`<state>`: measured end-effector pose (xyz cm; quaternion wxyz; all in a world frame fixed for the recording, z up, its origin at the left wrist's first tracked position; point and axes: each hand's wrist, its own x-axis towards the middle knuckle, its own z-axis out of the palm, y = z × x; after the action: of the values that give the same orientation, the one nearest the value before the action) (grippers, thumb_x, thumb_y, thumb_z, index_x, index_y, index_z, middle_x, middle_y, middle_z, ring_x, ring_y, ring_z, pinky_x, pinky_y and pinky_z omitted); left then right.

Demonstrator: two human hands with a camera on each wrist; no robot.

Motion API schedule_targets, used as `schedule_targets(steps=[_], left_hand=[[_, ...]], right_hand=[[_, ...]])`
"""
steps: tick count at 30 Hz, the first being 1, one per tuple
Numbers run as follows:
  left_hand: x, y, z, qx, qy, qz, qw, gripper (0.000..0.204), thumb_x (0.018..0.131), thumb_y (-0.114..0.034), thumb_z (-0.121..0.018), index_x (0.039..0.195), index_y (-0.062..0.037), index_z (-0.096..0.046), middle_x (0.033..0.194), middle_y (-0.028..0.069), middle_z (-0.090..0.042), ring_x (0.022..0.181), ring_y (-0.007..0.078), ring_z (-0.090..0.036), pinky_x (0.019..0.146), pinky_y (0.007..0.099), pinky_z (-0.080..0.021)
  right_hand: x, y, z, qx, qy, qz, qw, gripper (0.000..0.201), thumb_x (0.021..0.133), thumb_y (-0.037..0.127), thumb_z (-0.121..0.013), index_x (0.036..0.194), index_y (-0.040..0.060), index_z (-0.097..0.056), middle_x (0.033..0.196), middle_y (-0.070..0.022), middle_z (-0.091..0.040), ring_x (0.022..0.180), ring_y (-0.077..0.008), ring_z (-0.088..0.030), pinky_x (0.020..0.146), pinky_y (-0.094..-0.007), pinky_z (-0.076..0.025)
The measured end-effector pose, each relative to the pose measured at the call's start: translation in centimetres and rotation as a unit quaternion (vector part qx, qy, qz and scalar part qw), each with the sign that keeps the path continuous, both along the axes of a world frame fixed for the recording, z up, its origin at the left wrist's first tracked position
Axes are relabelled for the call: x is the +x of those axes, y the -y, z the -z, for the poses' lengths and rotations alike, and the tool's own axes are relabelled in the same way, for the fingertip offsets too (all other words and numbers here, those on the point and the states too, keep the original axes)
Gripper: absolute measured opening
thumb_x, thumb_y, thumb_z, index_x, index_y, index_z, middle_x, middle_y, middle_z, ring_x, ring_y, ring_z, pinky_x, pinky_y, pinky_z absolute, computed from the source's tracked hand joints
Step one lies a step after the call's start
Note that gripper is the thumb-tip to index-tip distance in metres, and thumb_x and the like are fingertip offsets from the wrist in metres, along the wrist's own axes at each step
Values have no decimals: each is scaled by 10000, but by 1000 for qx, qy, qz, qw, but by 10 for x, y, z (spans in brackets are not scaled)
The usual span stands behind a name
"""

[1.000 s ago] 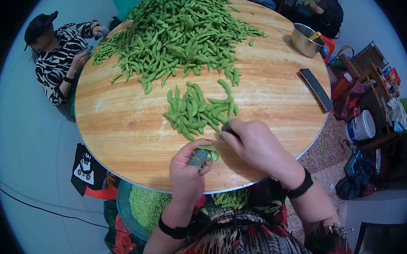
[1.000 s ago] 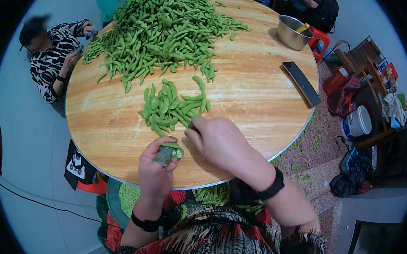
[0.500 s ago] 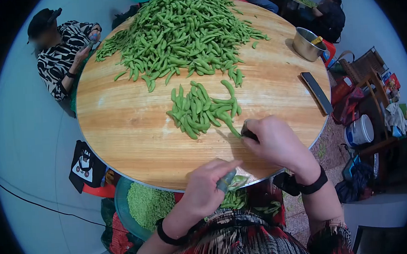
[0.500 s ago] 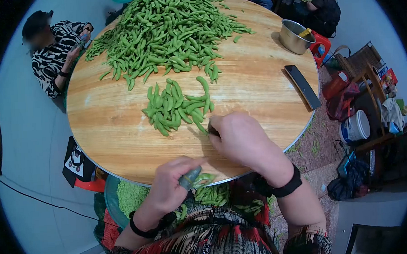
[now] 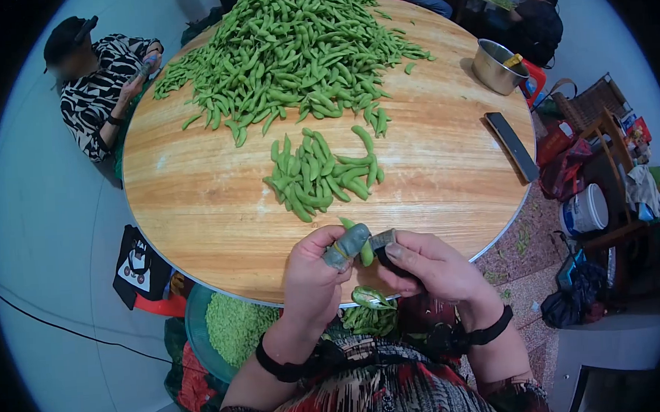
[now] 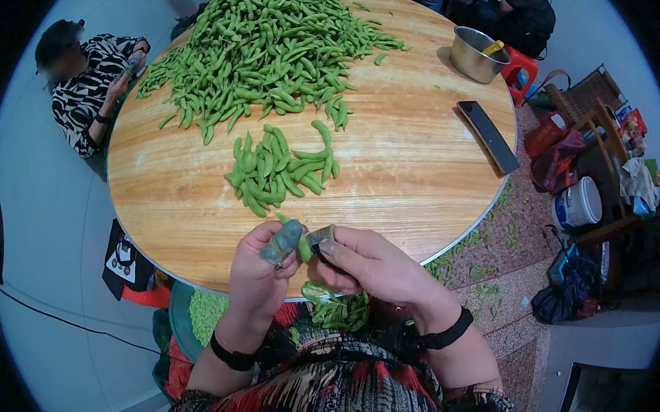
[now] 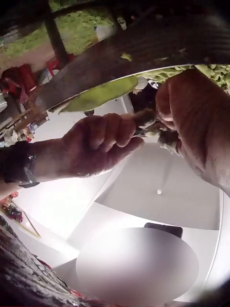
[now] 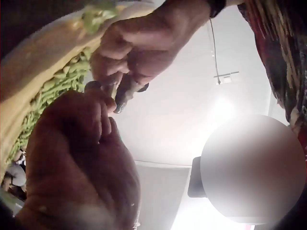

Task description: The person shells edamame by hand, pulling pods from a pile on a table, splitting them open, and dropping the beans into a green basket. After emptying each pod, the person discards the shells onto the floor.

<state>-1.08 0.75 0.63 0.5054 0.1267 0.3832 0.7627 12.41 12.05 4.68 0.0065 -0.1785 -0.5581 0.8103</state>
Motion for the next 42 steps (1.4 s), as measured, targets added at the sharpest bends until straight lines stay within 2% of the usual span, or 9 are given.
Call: schedule_targets(steps=[9,16,19,24,31,34,36,40,42], left_hand=[[14,-3,4,-37,-167,-71,983,58,786,3,-582,839,-18,-595,760,4,-569,633,58,-497,547,180,-365],[6,-5,-5,27,-5,64,998,77,768,10,-616,819,-39,-584,751,-14,-543,685,38,-493,578,190,-390],[12,-10,-1,-58,-293,-16,954,116,790,-36,-652,868,-16,-569,796,-9,-561,714,39,-490,630,184,-399],[12,-13,2,-111,-392,-72,911,214,789,-29,-656,991,-1,-592,824,-19,-566,733,41,-494,654,185,-411],[9,-10,12,-23,-14,-18,999,366,813,4,-589,1175,-14,-541,892,-2,-561,774,47,-518,654,194,-434],[12,-12,6,-108,-182,-32,977,438,796,56,-538,1228,-4,-494,907,51,-579,795,145,-571,676,259,-458],[13,-16,9,-127,-554,-82,819,529,764,127,-491,1269,-29,-474,938,48,-562,786,114,-544,686,217,-450],[13,-15,2,-115,-617,-70,775,504,783,121,-473,1272,1,-452,942,83,-570,802,137,-547,731,244,-459],[6,-14,10,-50,-558,-26,828,504,789,115,-449,1272,-27,-473,974,72,-587,788,103,-541,690,224,-450]], right_hand=[[1,11,9,51,24,31,998,235,954,169,-427,763,52,-497,623,40,-469,518,-35,-386,463,-182,-310],[-2,11,18,94,4,75,993,184,917,120,-473,759,30,-502,604,7,-498,498,-69,-441,456,-225,-338],[-5,11,27,396,1,132,909,167,880,96,-518,750,-6,-496,584,-56,-506,525,-106,-485,487,-271,-386],[-14,2,30,372,31,151,915,148,848,82,-559,762,-30,-515,581,-94,-500,561,-100,-467,526,-276,-407],[-20,5,38,398,17,179,900,161,856,120,-577,784,-21,-547,602,-114,-549,543,-123,-503,520,-286,-415],[-21,0,27,473,15,151,868,183,855,155,-597,808,-19,-567,624,-135,-591,543,-178,-572,518,-307,-435],[-25,-5,17,410,9,206,888,180,850,157,-605,839,-22,-584,633,-135,-595,557,-169,-575,532,-293,-443],[-24,-20,33,340,-39,140,929,166,841,139,-610,851,-23,-575,664,-143,-597,576,-191,-582,545,-289,-447],[-21,-20,27,402,-35,124,907,158,837,130,-610,861,-21,-572,661,-149,-589,577,-208,-581,545,-289,-444]])
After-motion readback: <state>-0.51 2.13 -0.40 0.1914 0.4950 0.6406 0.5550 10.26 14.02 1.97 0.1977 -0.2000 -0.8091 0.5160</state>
